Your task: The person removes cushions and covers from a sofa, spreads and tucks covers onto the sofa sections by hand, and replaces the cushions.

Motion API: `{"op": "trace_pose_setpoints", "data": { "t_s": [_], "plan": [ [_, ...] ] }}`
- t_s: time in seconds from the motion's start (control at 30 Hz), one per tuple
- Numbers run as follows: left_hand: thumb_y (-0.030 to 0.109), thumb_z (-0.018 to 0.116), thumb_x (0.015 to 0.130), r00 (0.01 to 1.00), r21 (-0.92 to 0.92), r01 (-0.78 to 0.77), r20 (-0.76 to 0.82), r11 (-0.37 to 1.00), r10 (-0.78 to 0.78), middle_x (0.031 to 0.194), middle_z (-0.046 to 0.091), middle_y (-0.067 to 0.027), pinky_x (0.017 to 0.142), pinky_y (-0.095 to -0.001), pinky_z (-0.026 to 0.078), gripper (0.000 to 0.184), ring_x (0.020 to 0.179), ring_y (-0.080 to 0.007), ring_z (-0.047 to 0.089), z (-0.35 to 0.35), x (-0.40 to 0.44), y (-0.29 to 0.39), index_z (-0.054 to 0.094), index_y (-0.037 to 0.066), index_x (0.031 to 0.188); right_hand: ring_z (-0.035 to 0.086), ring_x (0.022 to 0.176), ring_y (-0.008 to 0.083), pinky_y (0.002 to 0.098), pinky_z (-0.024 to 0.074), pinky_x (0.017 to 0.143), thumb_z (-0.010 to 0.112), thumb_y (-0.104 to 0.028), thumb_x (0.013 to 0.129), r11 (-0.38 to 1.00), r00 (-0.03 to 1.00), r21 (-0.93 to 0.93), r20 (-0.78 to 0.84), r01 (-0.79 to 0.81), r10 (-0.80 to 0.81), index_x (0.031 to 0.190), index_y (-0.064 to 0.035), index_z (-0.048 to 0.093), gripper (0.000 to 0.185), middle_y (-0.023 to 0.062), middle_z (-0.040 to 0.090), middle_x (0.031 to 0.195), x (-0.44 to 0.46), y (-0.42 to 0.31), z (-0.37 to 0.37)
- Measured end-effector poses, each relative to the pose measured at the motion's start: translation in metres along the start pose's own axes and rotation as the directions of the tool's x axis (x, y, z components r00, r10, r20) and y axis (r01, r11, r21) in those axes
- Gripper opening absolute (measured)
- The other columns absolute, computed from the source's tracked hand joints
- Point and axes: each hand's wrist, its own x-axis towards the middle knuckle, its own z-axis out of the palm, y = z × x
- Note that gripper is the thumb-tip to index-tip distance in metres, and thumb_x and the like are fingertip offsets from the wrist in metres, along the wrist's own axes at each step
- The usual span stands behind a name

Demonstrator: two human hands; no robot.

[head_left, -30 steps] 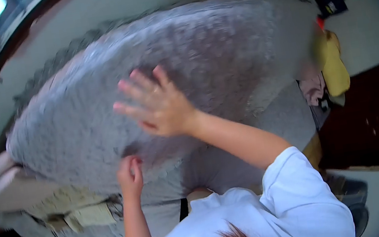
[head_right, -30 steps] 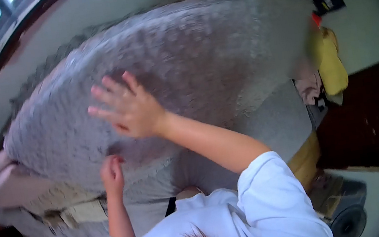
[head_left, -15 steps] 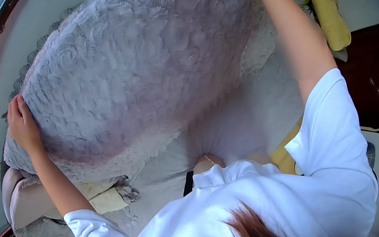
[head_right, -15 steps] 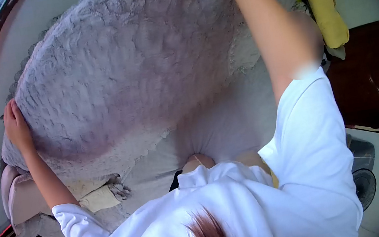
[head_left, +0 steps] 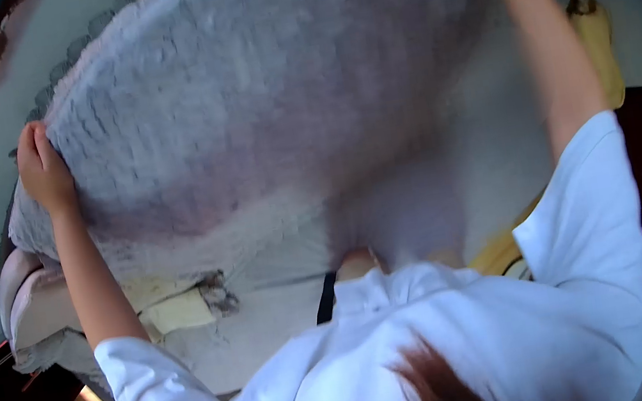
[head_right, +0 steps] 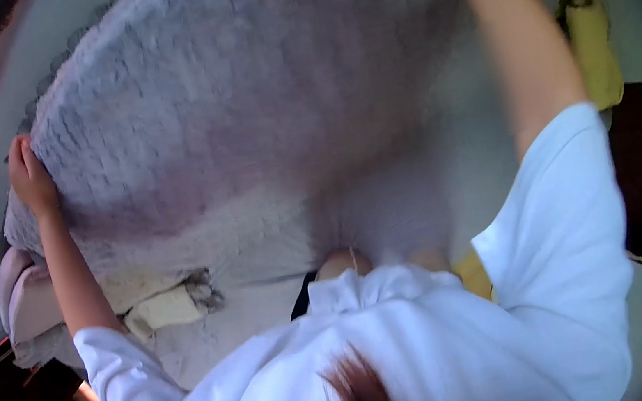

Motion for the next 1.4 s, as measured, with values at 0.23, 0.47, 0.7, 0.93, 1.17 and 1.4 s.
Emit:
{"op": "trace_pose_setpoints", "data": {
  "t_s": [0.23,0.47,0.7,0.93,1.17,1.4],
  "plan": [
    [0.013,0.043,0.082,0.998,-0.105,-0.048,-0.032,0.993,0.045,0.091,0.058,-0.0103,0.080,-0.0286,0.041,0.022,0.087,-0.0218,0.055,0.002,0.000,0.012,0.057,0.003,0.095,0.052,0.104,0.0345,0.0419,0.0381,0.089,0.056,-0.047,0.074,0.970,0.976,-0.221,0.163,-0.104,0.141,0.109,-0.0054,0.058,0.055,0.0189,0.055,0.112,-0.014,-0.017,-0.035],
    [0.009,0.042,0.078,0.987,-0.008,-0.083,-0.140,0.997,0.081,0.093,0.052,-0.0125,0.082,-0.0311,0.038,0.024,0.087,-0.0269,0.050,0.009,-0.002,-0.010,0.051,-0.001,0.098,0.054,0.102,0.0324,0.0432,0.0389,0.087,0.059,-0.042,0.071,0.995,0.995,0.104,-0.104,0.008,0.003,0.106,-0.0073,0.060,0.049,0.0147,0.060,0.106,0.010,-0.001,-0.031],
    [0.013,0.042,0.078,0.994,0.043,-0.043,-0.097,0.998,0.047,0.100,0.057,-0.0139,0.081,-0.0332,0.040,0.027,0.093,-0.0281,0.053,0.006,0.002,-0.006,0.057,0.000,0.098,0.059,0.085,0.0314,0.0439,0.0430,0.075,0.056,-0.037,0.077,0.957,0.943,-0.270,-0.279,0.106,-0.183,0.088,-0.0046,0.063,0.035,0.0149,0.063,0.089,-0.001,-0.038,-0.026],
    [0.031,0.036,0.081,0.993,0.121,0.115,0.000,0.986,-0.116,0.094,0.060,-0.0136,0.074,-0.0358,0.043,0.035,0.088,-0.0312,0.056,0.009,0.004,-0.006,0.062,0.015,0.100,0.050,0.106,0.0354,0.0426,0.0348,0.094,0.044,-0.037,0.085,0.767,0.749,-0.006,-0.211,0.641,-0.628,0.110,-0.0089,0.055,0.039,0.0177,0.055,0.111,-0.126,-0.117,-0.036],
    [0.029,0.038,0.079,0.995,0.062,0.069,-0.082,0.996,-0.064,0.087,0.060,-0.0213,0.076,-0.0390,0.042,0.038,0.085,-0.0326,0.057,0.004,0.006,0.025,0.063,0.000,0.085,0.043,0.111,0.0343,0.0455,0.0278,0.098,0.045,-0.018,0.074,0.644,0.562,-0.074,-0.420,0.761,-0.712,0.121,-0.0056,0.045,0.049,0.0173,0.050,0.117,-0.178,-0.150,0.009],
    [0.027,0.035,0.084,0.999,0.088,-0.041,-0.024,0.995,0.043,0.090,0.060,-0.0194,0.079,-0.0391,0.041,0.036,0.087,-0.0346,0.055,-0.008,0.001,0.017,0.060,0.001,0.089,0.045,0.108,0.0363,0.0441,0.0329,0.094,0.046,-0.023,0.081,0.736,0.504,-0.175,-0.624,0.654,-0.597,0.116,-0.0077,0.049,0.038,0.0189,0.051,0.114,-0.212,-0.158,0.001]
  ]
}}
